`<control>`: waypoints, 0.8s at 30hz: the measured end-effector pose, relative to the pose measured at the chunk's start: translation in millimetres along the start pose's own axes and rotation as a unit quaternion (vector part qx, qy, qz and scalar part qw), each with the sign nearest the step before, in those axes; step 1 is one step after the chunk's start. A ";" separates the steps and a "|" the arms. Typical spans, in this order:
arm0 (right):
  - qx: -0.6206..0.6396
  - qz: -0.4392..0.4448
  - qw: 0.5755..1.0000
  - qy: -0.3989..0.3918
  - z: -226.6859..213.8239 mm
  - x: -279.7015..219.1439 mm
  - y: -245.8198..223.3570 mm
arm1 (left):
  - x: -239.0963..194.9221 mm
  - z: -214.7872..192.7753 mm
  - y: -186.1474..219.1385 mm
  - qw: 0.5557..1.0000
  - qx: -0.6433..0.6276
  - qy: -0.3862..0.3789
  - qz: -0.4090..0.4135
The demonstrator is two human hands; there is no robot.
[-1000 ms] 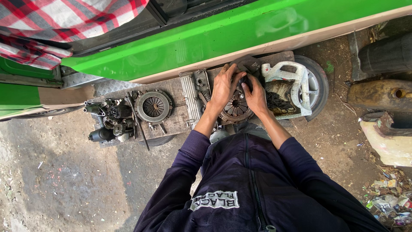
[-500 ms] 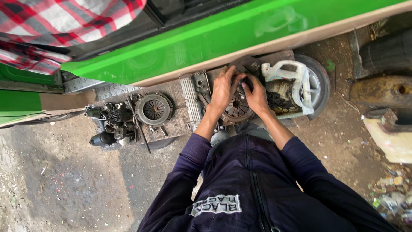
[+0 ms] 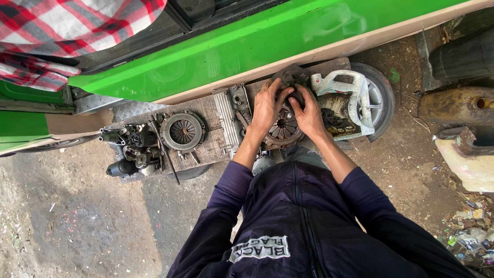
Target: The person uses a wrench to tighten bolts on a disassembled engine component placed on a metal surface. The person repeatedly adjusts the wrench and rotates the component to access different bolt locations.
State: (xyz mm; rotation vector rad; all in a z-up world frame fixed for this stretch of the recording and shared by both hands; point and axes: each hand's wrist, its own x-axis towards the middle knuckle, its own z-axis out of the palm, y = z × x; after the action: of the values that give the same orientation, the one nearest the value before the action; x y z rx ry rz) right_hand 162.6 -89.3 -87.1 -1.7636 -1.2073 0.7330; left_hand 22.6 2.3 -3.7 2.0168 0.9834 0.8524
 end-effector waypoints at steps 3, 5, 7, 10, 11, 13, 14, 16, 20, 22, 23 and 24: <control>-0.041 -0.067 0.997 0.015 3.0 3.5 -6.1 | 6.6 -2.1 -2.7 1.000 -0.004 0.004 0.012; -0.066 0.007 0.997 -0.036 6.0 4.0 -5.8 | 2.9 -1.3 -5.4 1.000 -0.003 -0.002 0.014; -0.071 0.029 0.996 -0.053 2.1 4.8 -3.9 | 3.0 -1.1 -8.6 1.000 0.005 -0.006 0.024; -0.040 -0.025 0.999 -0.013 -1.7 10.5 -6.0 | 7.0 -3.9 -12.1 0.999 -0.003 -0.015 0.032; -0.023 -0.039 0.999 0.010 -2.3 6.1 -6.8 | 6.4 -3.5 -12.1 0.999 -0.001 -0.009 0.035; -0.017 -0.052 0.997 0.045 1.4 -5.0 -8.6 | 4.1 -0.9 -10.4 0.999 0.004 0.004 0.044; -0.028 -0.052 0.997 0.057 4.6 -10.1 -9.3 | 3.1 1.0 -8.9 0.999 0.002 -0.001 0.038; -0.054 -0.036 0.996 0.054 13.6 -8.1 -11.2 | 4.6 0.7 -7.5 1.000 0.002 -0.005 0.027; -0.064 0.019 0.997 0.050 15.5 -12.4 -12.3 | 3.0 3.8 -0.7 1.000 0.013 -0.020 -0.003; -0.032 -0.001 0.996 0.088 10.7 -9.4 -15.0 | 6.5 5.6 2.8 1.000 0.005 -0.024 -0.019; -0.010 -0.017 0.993 0.113 10.6 -15.1 -17.1 | 7.2 5.7 3.6 1.000 0.010 -0.015 -0.006; 0.012 -0.034 0.990 0.139 11.7 -18.8 -18.5 | 7.5 6.1 4.3 1.000 0.015 -0.006 0.008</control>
State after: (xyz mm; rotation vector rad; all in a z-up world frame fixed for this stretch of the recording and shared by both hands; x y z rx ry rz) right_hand 138.1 -100.0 -76.1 -1.7303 -1.0585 0.4430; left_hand 32.7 4.8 -1.5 2.0553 0.9798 0.8371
